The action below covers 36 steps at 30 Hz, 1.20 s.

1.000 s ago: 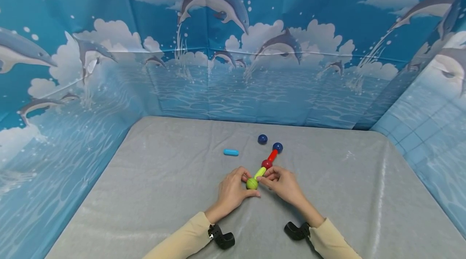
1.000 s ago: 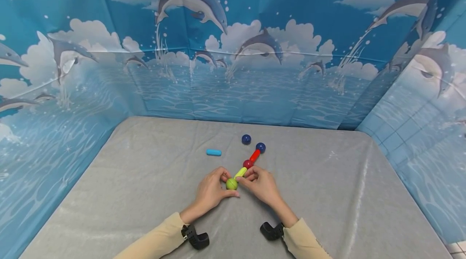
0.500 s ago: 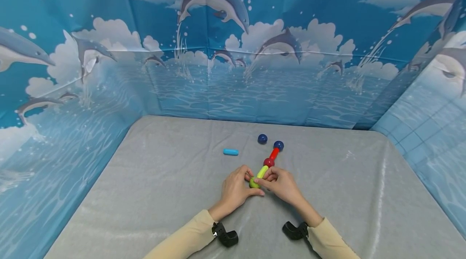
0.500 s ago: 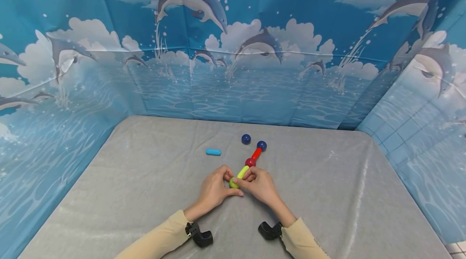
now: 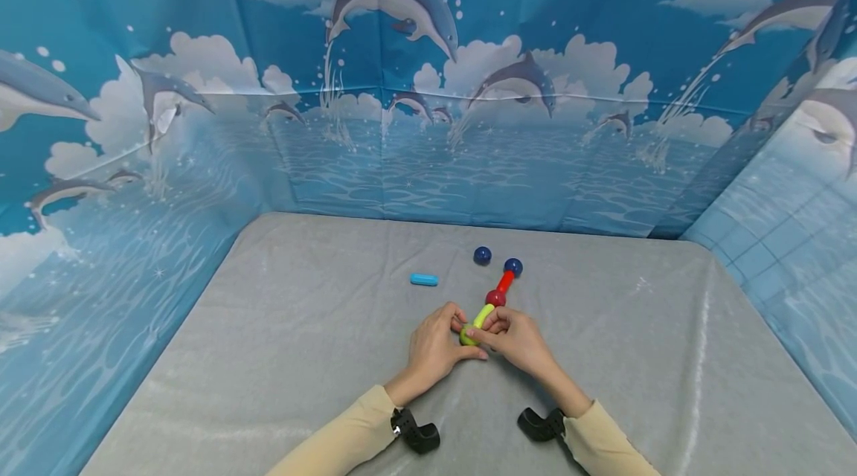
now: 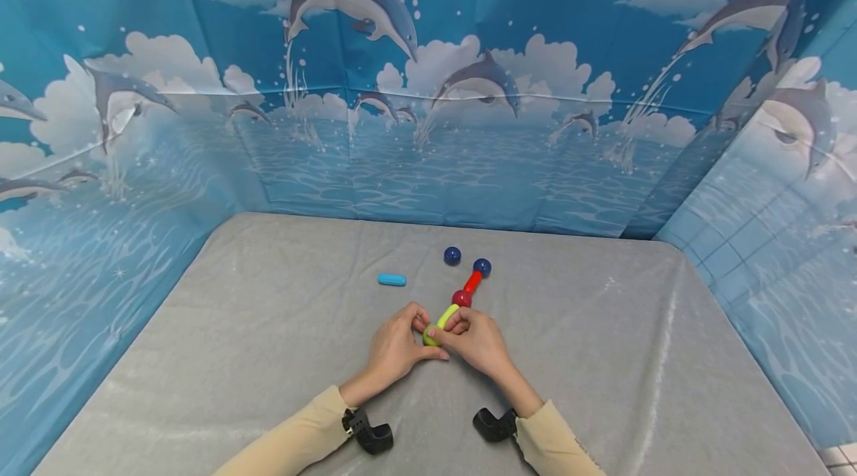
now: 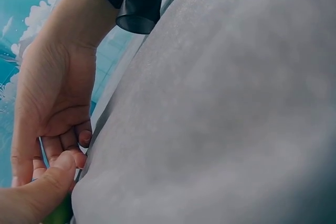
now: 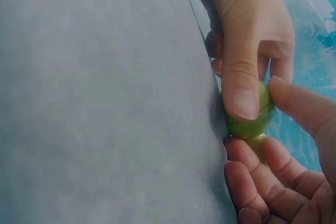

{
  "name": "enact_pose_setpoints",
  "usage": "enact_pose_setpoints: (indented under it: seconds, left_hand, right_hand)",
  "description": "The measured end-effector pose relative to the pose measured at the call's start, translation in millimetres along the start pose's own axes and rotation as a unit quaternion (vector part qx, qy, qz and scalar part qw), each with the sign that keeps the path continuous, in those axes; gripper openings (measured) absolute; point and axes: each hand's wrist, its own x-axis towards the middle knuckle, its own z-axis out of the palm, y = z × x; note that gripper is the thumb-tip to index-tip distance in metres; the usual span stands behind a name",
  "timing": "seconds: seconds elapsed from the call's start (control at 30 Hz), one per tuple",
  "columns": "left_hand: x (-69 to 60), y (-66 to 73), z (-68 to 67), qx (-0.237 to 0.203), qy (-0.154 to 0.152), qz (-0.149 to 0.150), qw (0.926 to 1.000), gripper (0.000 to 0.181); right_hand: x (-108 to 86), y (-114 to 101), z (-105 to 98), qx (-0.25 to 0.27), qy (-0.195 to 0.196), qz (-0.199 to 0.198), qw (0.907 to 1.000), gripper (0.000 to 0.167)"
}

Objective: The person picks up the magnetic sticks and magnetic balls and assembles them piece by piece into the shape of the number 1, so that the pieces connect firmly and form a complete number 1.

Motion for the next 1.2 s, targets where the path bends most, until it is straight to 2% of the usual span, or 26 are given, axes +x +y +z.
enact_pose_setpoints:
  seconds: [0.23, 0.4, 0.57, 0.67, 0.9, 1.07, 1.2]
  left_hand:
    - [-1.1, -1.0, -4.5, -0.007, -0.017, 0.002, 0.9998, 0.055]
    - [-1.1, -4.4, -13.9, -0.031, -0.062, 0.000, 0.9976, 0.056]
    - [3.1, -13.0, -29.5, -0.066, -0.126, -0.015, 0.9897, 0.055]
    - [7.8, -20.9, -40.3, -0.069, -0.140, -0.015, 0.9876, 0.050]
    - [18.8, -38.1, -59.1, -0.052, -0.094, -0.018, 0.9940, 0.034]
    - [28.4, -46.0, -61.1, -0.031, -0.042, -0.020, 0.9984, 0.018]
    - [40.2, -49.6, -59.4, -0.010, 0.016, -0.022, 0.9996, 0.009]
  right_hand:
    - [-1.3, 0.1, -0.9, 0.007, 0.000, 0.007, 1.0000, 0.029]
    - [-2.3, 0.4, -1.7, 0.012, 0.002, 0.006, 0.9999, 0.031]
    - [-2.3, 0.2, -1.6, 0.006, 0.004, 0.001, 1.0000, 0.031]
    - [-2.6, -0.2, -1.8, 0.003, 0.004, 0.000, 1.0000, 0.031]
    - [-3.4, -3.0, -3.4, -0.013, 0.007, -0.010, 0.9998, 0.031]
    - [-4.7, -4.4, -3.9, -0.020, -0.002, -0.021, 0.9996, 0.028]
    - [-5.3, -3.8, -3.0, -0.015, -0.007, -0.029, 0.9995, 0.025]
